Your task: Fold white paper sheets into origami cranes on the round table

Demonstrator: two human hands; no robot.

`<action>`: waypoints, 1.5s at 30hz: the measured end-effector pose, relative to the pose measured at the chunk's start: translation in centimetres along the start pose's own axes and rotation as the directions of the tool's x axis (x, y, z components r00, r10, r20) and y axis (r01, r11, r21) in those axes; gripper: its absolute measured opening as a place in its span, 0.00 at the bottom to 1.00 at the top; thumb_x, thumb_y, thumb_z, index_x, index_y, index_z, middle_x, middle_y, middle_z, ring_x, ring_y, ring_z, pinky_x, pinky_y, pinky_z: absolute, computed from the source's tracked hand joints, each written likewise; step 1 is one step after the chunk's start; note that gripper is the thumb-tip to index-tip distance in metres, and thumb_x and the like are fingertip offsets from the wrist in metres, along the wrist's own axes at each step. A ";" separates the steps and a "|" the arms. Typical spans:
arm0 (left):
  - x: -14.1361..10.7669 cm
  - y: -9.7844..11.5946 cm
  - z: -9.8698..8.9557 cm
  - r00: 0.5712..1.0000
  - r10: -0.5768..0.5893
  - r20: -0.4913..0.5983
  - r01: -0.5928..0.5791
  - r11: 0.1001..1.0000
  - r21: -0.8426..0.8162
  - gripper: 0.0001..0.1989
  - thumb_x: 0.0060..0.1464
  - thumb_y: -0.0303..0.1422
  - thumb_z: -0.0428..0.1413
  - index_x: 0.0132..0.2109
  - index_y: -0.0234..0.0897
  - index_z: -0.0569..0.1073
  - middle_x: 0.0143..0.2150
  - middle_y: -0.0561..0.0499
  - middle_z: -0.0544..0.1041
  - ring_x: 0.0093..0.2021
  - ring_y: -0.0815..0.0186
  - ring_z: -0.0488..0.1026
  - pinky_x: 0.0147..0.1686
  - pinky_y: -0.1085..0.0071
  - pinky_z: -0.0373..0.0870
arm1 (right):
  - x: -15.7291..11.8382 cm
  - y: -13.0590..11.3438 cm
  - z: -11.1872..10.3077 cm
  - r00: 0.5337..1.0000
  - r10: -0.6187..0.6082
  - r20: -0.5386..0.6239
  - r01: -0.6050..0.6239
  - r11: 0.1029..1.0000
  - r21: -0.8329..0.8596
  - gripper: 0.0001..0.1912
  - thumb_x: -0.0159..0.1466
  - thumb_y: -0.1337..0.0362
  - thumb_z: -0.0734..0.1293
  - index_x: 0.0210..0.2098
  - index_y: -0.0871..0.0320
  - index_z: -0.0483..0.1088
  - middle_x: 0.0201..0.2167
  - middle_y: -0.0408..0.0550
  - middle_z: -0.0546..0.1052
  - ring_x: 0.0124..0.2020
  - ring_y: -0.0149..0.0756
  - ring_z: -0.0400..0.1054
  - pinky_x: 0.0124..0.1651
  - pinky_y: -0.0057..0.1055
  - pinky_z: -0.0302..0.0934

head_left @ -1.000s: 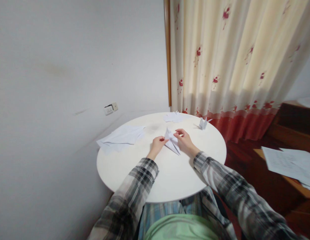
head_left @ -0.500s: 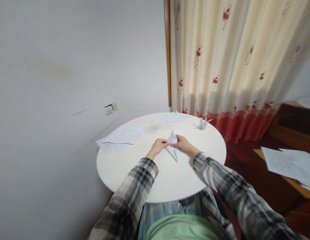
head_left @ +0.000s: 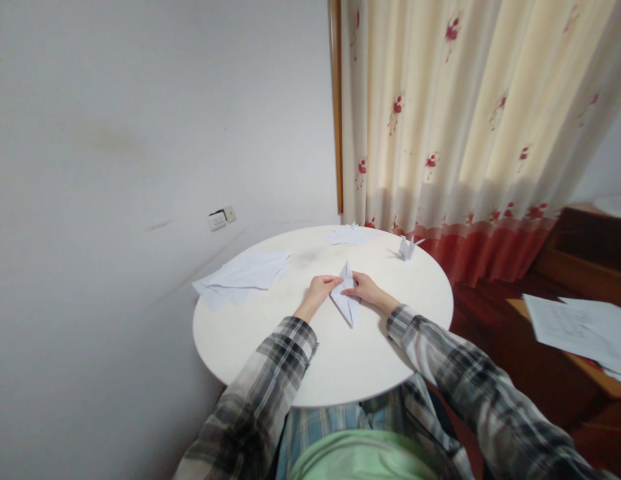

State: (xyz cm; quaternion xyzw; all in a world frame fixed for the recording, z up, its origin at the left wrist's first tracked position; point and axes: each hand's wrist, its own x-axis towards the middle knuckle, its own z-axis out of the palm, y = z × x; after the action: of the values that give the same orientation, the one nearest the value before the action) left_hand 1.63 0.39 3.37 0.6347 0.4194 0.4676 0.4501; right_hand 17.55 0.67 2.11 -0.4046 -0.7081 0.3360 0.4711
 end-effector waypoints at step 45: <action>-0.2 2.6 1.7 0.960 0.250 -0.128 -0.233 0.963 0.133 0.06 0.42 0.31 0.57 0.28 0.34 0.77 0.32 0.46 0.78 0.34 0.63 0.74 0.36 0.68 0.68 | -0.2 -1.1 -0.3 0.991 -0.130 0.002 0.125 0.949 -0.288 0.14 0.56 0.62 0.63 0.40 0.60 0.73 0.30 0.44 0.76 0.28 0.31 0.64 0.34 0.26 0.56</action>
State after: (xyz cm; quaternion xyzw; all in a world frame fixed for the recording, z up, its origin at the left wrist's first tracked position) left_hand 3.50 -0.78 5.57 0.6712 0.3967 0.5380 0.3204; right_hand 17.56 0.07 3.07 -0.4251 -0.7701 0.1947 0.4340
